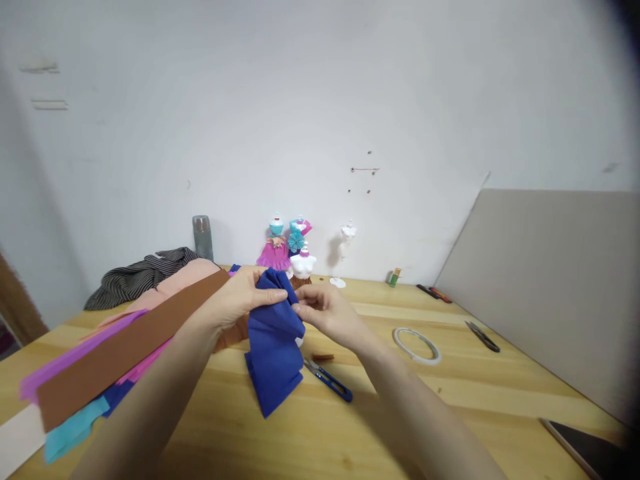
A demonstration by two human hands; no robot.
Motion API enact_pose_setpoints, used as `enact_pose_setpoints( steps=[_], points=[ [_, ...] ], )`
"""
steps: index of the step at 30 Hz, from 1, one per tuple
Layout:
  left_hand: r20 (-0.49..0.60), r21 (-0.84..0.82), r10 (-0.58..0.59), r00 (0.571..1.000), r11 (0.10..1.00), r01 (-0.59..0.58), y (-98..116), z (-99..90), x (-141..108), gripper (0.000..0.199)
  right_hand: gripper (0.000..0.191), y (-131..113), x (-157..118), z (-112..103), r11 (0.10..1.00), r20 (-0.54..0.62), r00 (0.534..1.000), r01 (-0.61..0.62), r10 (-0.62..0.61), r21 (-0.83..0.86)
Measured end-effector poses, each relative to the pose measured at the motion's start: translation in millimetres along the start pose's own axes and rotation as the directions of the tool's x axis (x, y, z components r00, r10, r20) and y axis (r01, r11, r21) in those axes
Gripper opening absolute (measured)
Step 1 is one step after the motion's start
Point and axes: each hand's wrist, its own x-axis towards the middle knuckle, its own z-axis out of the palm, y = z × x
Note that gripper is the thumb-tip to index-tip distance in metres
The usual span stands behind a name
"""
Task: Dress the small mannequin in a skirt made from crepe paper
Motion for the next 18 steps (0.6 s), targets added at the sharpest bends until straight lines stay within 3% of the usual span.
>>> enact_pose_setpoints(
  steps=[6,12,14,18],
  points=[
    [0.02,0.051,-0.023,1.0,0.998,0.022,1.1,0.2,2.3,0.015,0.018,1.9,0.4,-0.6,0.999,0.107,0.993,-0.048,0.05,-0.019],
    [0.025,0.13,-0.074,0.997,0.989,0.07,-2.7,-3.1,6.8,0.015,0.017,-1.9,-3.8,-17.7,0.898,0.21,0.963,-0.065,0.171,-0.436],
    [0.027,0.163,-0.085,0.996,0.983,0.079,-5.3,-3.9,9.0,0.014,0.014,-3.7,-3.4,-22.2,0.879,0.191,0.965,-0.07,0.179,-0.471],
    [0.07,0.141,-0.071,0.995,0.988,0.061,-9.7,-1.8,12.3,0.01,0.012,-4.2,1.0,-20.1,0.904,0.045,0.995,-0.06,0.087,-0.424]
  ],
)
